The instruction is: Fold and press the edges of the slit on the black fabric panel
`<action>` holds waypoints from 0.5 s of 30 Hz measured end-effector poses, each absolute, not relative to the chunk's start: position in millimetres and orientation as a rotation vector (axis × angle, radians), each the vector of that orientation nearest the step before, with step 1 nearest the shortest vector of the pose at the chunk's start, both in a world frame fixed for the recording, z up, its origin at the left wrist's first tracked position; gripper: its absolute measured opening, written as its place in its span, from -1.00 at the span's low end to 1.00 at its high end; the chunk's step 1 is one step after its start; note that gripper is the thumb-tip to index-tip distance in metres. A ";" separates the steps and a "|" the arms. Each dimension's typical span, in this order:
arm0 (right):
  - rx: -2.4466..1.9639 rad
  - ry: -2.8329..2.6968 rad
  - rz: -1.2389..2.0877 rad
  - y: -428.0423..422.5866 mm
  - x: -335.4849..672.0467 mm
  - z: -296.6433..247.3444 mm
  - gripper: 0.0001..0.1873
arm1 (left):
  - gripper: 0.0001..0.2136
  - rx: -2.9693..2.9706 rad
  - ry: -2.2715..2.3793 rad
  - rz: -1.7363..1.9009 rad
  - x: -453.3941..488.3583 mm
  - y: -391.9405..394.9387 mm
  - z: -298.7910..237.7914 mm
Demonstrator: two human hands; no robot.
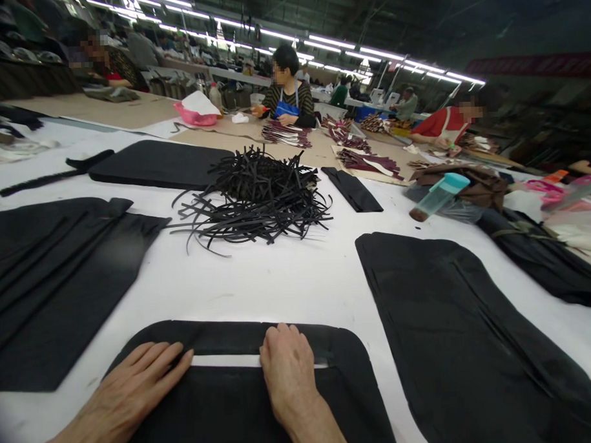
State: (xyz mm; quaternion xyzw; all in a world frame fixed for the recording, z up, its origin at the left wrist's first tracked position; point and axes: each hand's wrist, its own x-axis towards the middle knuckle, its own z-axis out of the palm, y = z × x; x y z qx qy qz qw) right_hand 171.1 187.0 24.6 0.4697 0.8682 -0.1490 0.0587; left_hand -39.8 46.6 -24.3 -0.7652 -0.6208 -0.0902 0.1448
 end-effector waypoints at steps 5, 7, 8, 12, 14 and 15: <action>1.426 2.615 -0.439 185.4 169.8 26.8 -0.82 | -0.65 -2.099 -1.952 -0.329 -40.3 36.5 -23.8; 1.436 2.607 -0.434 185.0 169.4 28.3 -0.82 | -0.62 -2.033 -2.028 -0.261 -33.3 37.4 -17.3; 1.438 2.606 -0.433 184.7 169.2 28.8 -0.81 | -0.62 -1.991 -2.067 -0.216 -28.0 39.5 -12.9; 1.431 2.626 -0.429 182.9 167.4 28.0 -0.81 | -0.52 -1.962 -2.025 -0.229 4.6 58.7 -1.3; 1.417 2.651 -0.427 181.4 166.3 26.0 -0.81 | -0.47 -2.073 -1.930 -0.322 24.4 71.1 -5.7; 1.411 2.662 -0.427 180.9 166.1 24.7 -0.81 | -0.47 -2.125 -1.913 -0.335 33.3 76.4 -10.4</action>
